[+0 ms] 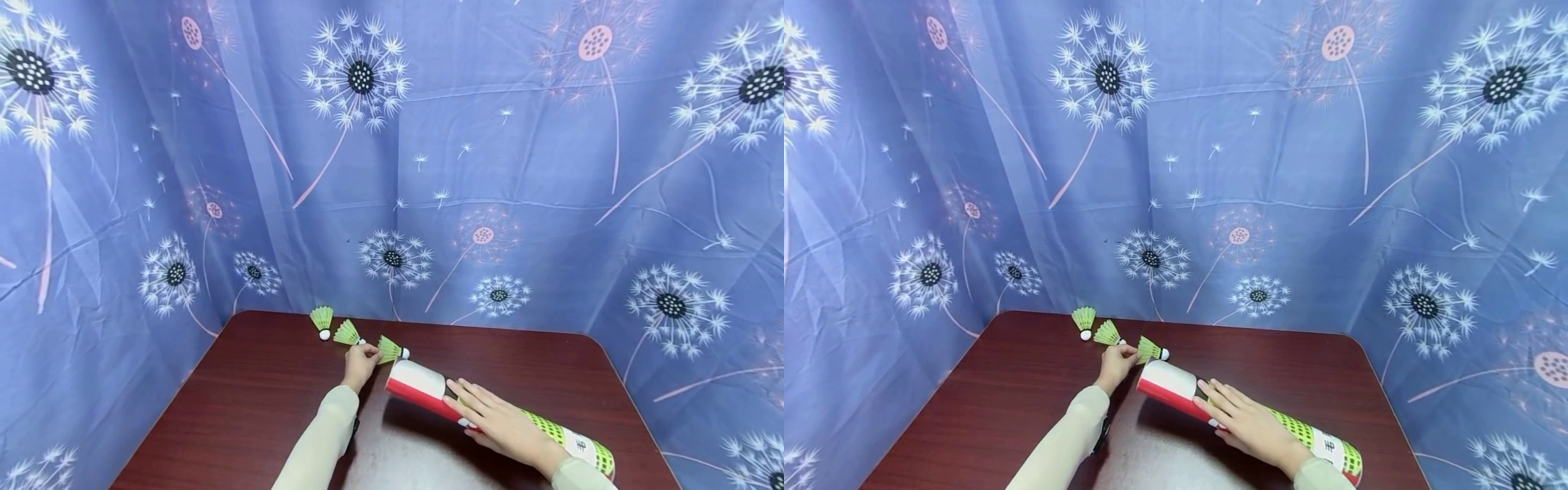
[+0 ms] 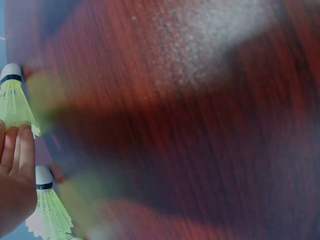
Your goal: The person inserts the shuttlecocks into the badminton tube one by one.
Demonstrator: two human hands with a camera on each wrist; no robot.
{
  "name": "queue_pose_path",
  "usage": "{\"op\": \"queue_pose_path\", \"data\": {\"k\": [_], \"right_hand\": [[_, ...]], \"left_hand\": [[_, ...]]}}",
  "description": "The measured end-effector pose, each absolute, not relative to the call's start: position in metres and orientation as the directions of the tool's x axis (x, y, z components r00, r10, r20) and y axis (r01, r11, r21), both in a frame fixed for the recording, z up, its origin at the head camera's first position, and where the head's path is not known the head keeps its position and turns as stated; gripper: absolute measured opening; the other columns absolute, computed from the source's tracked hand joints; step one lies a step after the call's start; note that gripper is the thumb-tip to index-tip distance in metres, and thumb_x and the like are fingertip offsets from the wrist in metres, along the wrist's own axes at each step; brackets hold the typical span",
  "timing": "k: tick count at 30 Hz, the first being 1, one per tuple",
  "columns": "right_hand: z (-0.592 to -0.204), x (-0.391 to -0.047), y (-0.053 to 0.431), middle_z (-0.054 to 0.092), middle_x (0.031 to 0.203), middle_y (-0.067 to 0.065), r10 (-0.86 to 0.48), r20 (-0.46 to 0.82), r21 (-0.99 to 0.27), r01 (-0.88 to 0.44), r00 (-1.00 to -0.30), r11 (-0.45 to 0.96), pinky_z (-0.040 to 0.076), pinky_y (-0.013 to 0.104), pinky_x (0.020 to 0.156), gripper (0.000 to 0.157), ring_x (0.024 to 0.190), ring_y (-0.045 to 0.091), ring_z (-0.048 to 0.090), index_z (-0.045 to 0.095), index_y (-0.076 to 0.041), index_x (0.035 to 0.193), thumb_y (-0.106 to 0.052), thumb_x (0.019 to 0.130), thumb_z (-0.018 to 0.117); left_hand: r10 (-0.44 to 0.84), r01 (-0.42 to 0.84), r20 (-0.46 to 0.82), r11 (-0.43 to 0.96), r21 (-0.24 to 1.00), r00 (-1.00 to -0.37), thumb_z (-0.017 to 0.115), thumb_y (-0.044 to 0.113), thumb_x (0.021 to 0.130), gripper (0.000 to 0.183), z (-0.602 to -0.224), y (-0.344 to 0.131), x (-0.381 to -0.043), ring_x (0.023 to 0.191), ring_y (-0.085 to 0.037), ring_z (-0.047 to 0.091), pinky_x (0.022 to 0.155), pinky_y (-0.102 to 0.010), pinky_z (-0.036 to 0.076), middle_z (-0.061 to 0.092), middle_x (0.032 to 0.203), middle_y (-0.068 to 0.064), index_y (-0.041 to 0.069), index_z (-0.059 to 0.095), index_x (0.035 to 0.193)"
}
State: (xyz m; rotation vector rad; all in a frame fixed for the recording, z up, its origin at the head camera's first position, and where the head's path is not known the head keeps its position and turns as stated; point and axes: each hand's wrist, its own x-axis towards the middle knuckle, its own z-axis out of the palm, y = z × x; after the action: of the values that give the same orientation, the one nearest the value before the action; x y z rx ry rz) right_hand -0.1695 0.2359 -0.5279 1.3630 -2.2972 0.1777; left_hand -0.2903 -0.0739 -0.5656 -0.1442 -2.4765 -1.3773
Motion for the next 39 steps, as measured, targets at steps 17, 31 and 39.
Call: {"op": "queue_pose_path", "data": {"k": [17, 31, 39], "right_hand": [[-0.527, -0.170, 0.236, 0.032, 0.154, 0.013, -0.806, 0.444, 0.130, -0.862, -0.391, 0.489, 0.016, 0.030, 0.116, 0.056, 0.137, 0.030, 0.036, 0.037, -0.010, 0.148, -0.036, 0.100, 0.050], [-0.525, -0.170, 0.235, 0.032, 0.154, 0.012, -0.798, 0.457, 0.122, -0.860, -0.394, 0.495, 0.017, 0.030, 0.116, 0.054, 0.132, 0.033, 0.042, 0.037, -0.011, 0.148, -0.040, 0.103, 0.036], [-0.527, -0.170, 0.237, 0.031, 0.154, 0.012, -0.802, 0.451, 0.123, -0.863, -0.391, 0.490, 0.020, 0.032, 0.115, 0.066, 0.136, 0.031, 0.038, 0.037, -0.011, 0.148, -0.031, 0.092, 0.065]], "left_hand": [[-0.020, 0.280, 0.331, 0.487, 0.827, -0.943, 0.078, 0.002, 0.077, 0.006, -0.561, -0.103, -0.289, 0.067, -0.018, 0.065, 0.062, -0.022, 0.050, 0.072, 0.076, -0.012, -0.003, 0.075, 0.079], [0.055, 0.291, 0.292, 0.370, 0.882, -0.955, 0.074, 0.000, 0.080, 0.004, -0.536, -0.131, -0.283, 0.068, -0.025, 0.070, 0.061, -0.024, 0.055, 0.072, 0.084, -0.016, -0.004, 0.075, 0.083], [0.155, 0.350, 0.315, 0.354, 0.867, -0.936, 0.074, 0.002, 0.082, 0.006, -0.509, -0.147, -0.273, 0.070, -0.020, 0.069, 0.064, -0.023, 0.055, 0.072, 0.083, -0.014, -0.002, 0.075, 0.086]]}}
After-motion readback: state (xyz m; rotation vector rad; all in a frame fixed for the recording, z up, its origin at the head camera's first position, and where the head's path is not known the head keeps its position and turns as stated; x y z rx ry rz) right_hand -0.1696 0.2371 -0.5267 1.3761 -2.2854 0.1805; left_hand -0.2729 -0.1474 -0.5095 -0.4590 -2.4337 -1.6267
